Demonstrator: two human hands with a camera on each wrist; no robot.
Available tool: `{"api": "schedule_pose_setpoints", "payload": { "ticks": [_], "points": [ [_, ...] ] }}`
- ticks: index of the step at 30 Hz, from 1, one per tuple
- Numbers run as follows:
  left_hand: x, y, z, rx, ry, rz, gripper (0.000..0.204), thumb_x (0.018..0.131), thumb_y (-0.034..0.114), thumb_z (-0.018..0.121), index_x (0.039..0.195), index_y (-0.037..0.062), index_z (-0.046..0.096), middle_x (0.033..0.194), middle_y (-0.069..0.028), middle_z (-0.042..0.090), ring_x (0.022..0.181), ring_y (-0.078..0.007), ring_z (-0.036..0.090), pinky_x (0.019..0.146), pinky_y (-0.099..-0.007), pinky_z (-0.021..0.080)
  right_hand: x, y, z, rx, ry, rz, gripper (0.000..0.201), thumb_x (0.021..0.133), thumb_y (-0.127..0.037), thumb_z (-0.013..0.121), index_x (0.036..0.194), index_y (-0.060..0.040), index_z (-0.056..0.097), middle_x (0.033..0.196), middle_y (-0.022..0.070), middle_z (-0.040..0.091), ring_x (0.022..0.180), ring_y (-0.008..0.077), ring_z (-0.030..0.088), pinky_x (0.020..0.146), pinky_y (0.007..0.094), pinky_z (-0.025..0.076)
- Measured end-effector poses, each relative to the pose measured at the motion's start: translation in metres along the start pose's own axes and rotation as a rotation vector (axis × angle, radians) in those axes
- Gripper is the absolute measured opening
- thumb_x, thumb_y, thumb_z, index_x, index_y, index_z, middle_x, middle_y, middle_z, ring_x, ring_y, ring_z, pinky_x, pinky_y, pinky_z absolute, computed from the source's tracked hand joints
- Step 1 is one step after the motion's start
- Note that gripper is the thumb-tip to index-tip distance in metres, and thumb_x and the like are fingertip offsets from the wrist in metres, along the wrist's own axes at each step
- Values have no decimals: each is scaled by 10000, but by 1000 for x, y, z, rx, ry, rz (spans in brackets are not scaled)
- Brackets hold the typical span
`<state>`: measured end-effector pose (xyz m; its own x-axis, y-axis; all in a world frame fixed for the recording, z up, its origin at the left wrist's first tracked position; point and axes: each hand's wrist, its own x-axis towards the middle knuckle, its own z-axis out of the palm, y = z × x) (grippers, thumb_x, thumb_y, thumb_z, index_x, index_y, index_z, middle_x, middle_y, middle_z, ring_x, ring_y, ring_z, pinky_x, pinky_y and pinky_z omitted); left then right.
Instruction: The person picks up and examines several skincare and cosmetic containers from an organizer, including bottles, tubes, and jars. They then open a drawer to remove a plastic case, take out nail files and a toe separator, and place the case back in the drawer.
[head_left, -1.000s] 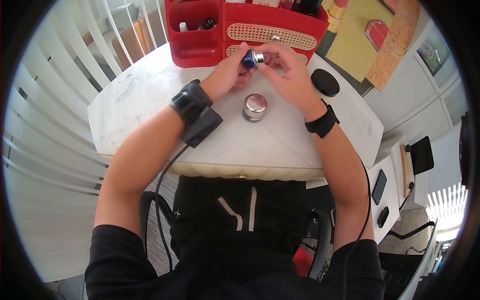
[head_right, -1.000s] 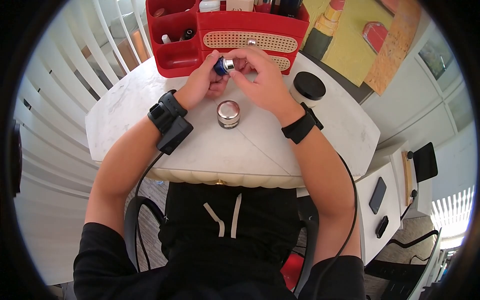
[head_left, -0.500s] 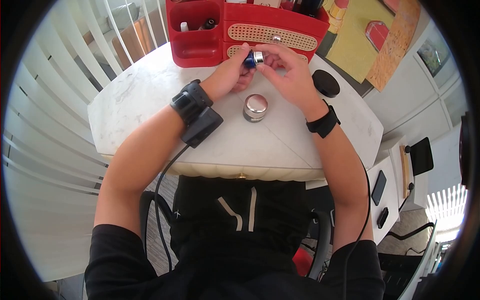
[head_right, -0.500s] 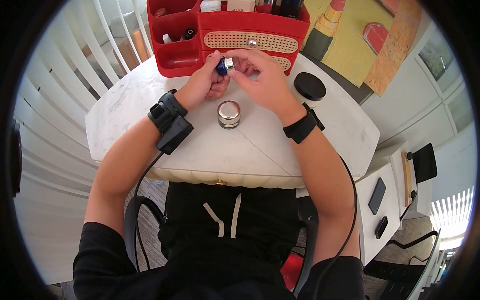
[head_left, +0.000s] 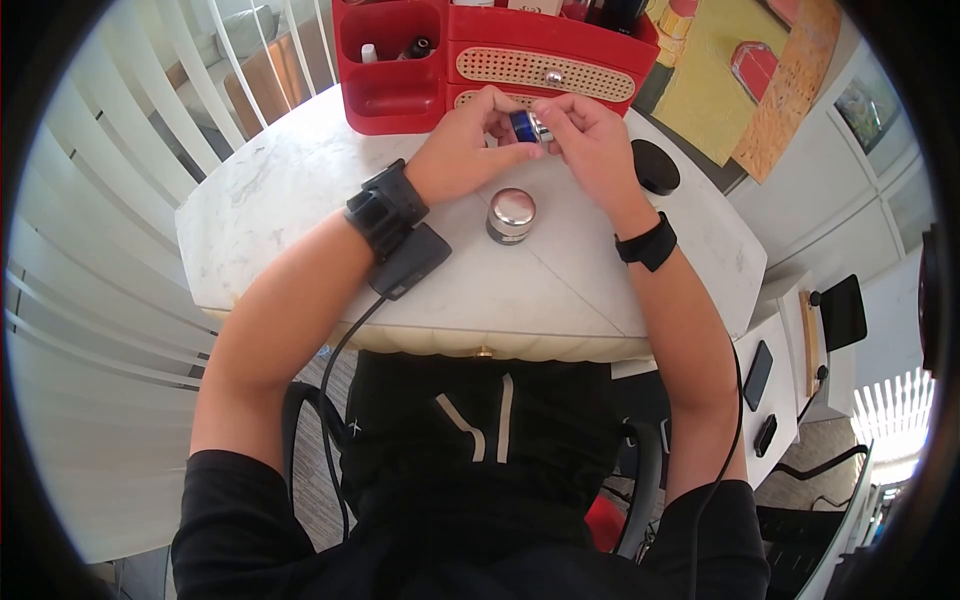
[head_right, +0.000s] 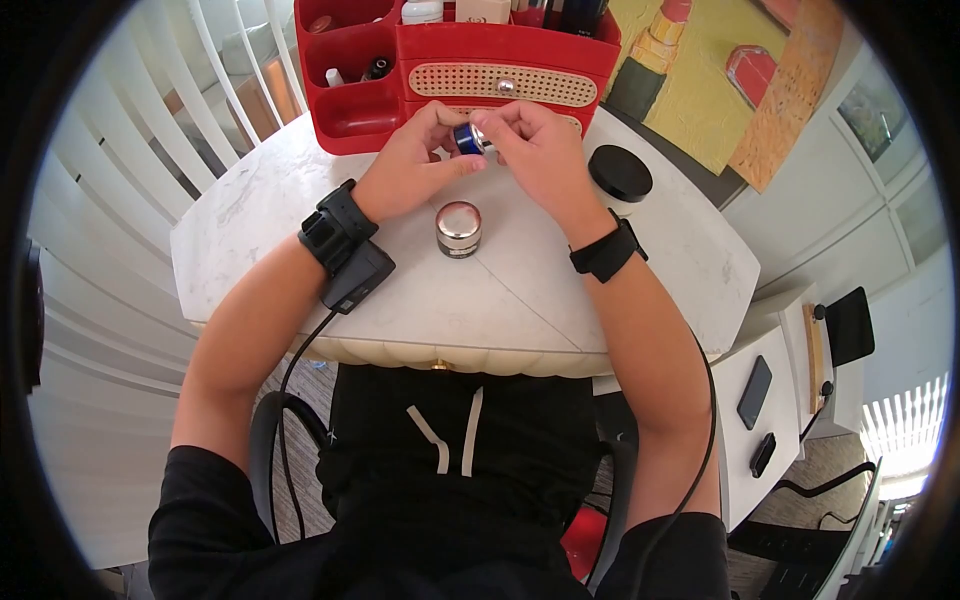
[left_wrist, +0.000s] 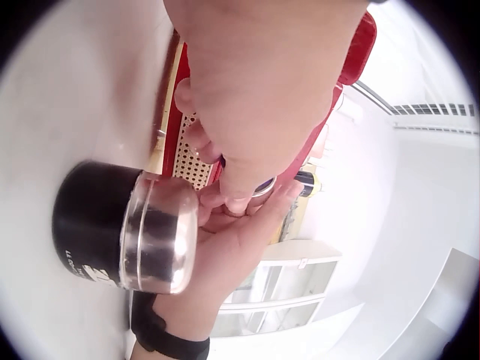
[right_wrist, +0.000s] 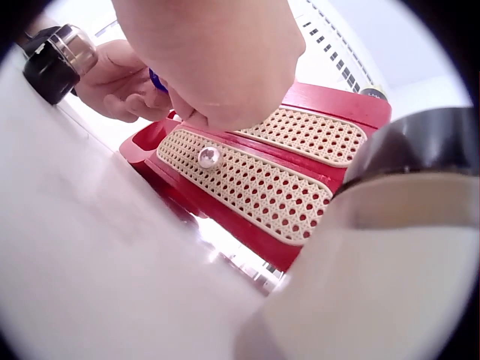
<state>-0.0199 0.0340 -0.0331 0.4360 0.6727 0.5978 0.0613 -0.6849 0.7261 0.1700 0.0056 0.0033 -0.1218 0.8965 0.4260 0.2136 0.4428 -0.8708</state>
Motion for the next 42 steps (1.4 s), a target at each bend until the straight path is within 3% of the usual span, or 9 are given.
{"api": "schedule_pose_setpoints", "payload": {
  "ticks": [4,7,10,17,19,22,26,35,42],
  "points": [
    [0,4,0,83,41,-8,431,842,132,809,1165,24,545,1033,-44,653,863,-106,565,777,-278,486,1,-13,-16,-273,-55,161,306,951,-270,693,995,33,710,735,28,663,672,71,570,631,245,472],
    [3,4,-4,36,38,-69,478,836,123,812,1214,14,541,1076,-60,666,873,-105,577,790,-268,492,-2,-10,-7,-168,77,-73,320,936,-282,699,1053,15,704,740,44,648,678,100,579,652,263,490],
    [3,2,-4,-165,-3,-155,509,834,111,811,1248,0,535,1102,-68,664,881,-104,586,808,-261,500,4,1,-8,-281,-20,-463,328,913,-295,709,1073,-9,694,752,57,634,681,132,596,673,273,505],
    [-1,12,4,-50,-10,-68,536,804,77,819,1260,-12,551,1129,-61,635,889,-101,601,823,-267,517,5,7,-10,-598,38,-482,315,935,-328,650,940,-15,690,730,133,639,632,280,622,600,357,496],
    [-2,24,4,47,22,-23,509,794,109,825,1225,-17,585,1000,-55,671,862,-105,625,778,-261,516,4,6,-6,-575,80,-480,357,949,-358,616,889,-15,694,695,148,635,619,307,616,579,383,486],
    [-2,24,2,90,49,5,496,791,141,830,1201,-22,604,919,-49,687,841,-100,633,738,-255,512,7,14,-6,-530,91,-234,387,959,-373,583,866,-19,707,656,151,630,617,313,617,576,394,481],
    [0,13,2,-134,4,-145,488,798,155,829,1190,-30,605,908,-47,680,831,-88,622,707,-246,502,3,4,-10,-535,34,-444,340,948,-338,592,835,-30,682,665,145,623,614,313,616,574,398,473],
    [-1,16,4,-65,33,10,473,822,165,812,1204,-22,604,890,-53,668,789,-101,617,766,-255,532,3,7,-3,-635,135,-517,293,910,-314,615,777,-57,665,652,120,620,613,314,616,562,399,488],
    [-2,40,-8,37,-261,-265,501,813,236,833,1196,46,572,853,-26,628,726,-76,544,695,-229,470,-1,-27,-28,-877,-28,-265,395,829,-441,692,709,-65,672,625,101,618,602,286,610,563,370,483]
  ]
}}
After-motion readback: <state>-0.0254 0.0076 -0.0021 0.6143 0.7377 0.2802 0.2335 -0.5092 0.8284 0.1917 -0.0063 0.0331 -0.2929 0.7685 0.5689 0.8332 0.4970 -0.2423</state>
